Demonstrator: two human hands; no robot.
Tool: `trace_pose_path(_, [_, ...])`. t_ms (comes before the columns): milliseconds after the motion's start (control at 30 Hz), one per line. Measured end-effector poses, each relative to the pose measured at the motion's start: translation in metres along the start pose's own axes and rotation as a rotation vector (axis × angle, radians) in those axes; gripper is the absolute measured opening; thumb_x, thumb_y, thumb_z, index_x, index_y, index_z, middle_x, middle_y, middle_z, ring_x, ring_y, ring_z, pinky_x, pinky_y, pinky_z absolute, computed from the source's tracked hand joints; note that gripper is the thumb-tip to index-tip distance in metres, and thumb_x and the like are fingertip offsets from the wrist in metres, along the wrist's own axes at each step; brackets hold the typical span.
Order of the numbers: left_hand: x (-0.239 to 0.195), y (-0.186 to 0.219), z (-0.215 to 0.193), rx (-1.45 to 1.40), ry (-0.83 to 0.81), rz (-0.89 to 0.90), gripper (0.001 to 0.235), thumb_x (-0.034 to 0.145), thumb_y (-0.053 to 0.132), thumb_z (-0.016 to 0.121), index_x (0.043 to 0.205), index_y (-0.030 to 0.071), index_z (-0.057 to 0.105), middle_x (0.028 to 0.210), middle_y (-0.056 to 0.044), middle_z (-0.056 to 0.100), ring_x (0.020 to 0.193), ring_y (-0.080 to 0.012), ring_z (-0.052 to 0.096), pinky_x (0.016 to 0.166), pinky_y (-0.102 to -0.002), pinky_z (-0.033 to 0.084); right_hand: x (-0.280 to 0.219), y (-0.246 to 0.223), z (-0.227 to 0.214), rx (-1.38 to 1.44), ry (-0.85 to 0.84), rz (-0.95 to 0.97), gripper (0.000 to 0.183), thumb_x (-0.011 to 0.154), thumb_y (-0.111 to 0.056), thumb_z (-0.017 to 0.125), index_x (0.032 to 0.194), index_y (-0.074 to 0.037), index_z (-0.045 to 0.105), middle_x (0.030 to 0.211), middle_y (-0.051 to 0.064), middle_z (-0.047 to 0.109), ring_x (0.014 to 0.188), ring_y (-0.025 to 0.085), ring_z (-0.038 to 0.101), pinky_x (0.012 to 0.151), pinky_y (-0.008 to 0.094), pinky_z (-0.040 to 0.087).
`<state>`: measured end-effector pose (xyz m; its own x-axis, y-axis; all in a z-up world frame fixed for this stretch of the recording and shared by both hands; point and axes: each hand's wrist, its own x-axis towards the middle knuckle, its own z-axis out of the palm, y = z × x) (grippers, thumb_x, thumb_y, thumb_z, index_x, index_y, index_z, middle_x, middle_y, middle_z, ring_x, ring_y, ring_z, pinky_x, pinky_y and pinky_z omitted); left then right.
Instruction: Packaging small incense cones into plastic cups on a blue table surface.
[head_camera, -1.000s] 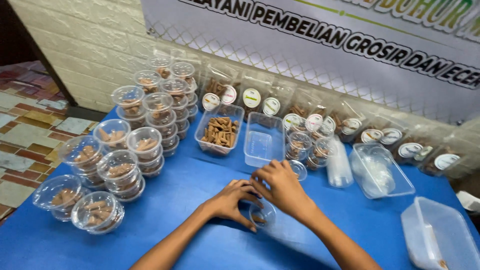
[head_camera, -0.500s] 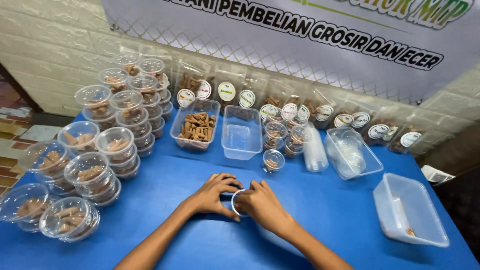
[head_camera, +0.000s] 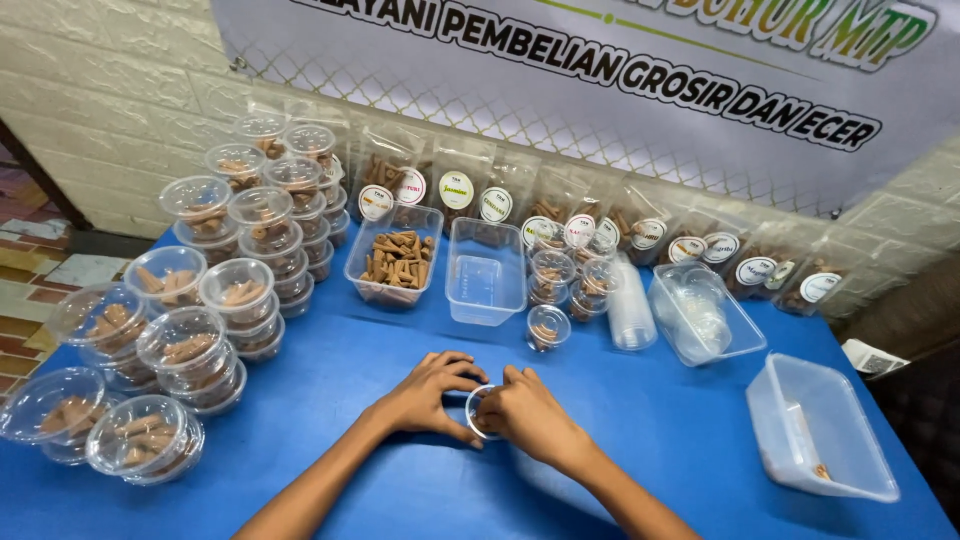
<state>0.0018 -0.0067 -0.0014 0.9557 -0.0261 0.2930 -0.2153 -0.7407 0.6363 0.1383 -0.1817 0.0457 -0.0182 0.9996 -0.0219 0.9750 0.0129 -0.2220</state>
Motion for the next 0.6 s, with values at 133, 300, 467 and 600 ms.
trace_pose_path(133, [0.0003,0.0007,-0.0011,-0.001,-0.022,-0.015,0.071,0.062,0.067,0.082,0.118,0.023,0.076,0.133,0.003,0.065,0.139,-0.0265,0.044,0.108,-0.047,0.030,-0.0003,-0.0049,-0.0086,0.007,-0.053,0.014,0.023,0.098,-0.024,0.064,0.075,-0.022,0.068,0.078,-0.007,0.072,0.080,0.021,0.040,0.070,0.041,0.029])
trace_pose_path(300, [0.0007,-0.0055,0.0026,0.015,-0.007,0.010,0.072,0.061,0.068,0.083,0.117,0.023,0.076,0.132,0.004,0.066,0.138,-0.0276,0.045,0.108,-0.047,0.031,0.0004,-0.0078,-0.0094,-0.006,-0.031,0.037,0.015,0.094,-0.026,0.069,0.080,-0.021,0.072,0.082,-0.004,0.076,0.082,0.022,0.044,0.072,0.041,0.030])
trace_pose_path(467, [0.0000,-0.0055,0.0030,0.009,-0.003,0.012,0.071,0.062,0.067,0.083,0.118,0.025,0.076,0.133,0.004,0.066,0.139,-0.0274,0.045,0.107,-0.047,0.030,-0.0010,-0.0049,-0.0080,-0.010,-0.028,0.010,0.024,0.096,-0.024,0.066,0.072,-0.020,0.068,0.072,-0.006,0.069,0.080,0.020,0.041,0.071,0.040,0.029])
trace_pose_path(600, [0.0005,-0.0053,0.0023,0.012,-0.001,0.016,0.069,0.062,0.067,0.083,0.117,0.025,0.076,0.132,0.005,0.066,0.139,-0.0271,0.045,0.108,-0.047,0.030,-0.0021,-0.0059,-0.0112,-0.031,-0.008,-0.032,0.025,0.098,-0.022,0.062,0.073,-0.021,0.068,0.078,-0.009,0.070,0.081,0.020,0.042,0.070,0.040,0.029])
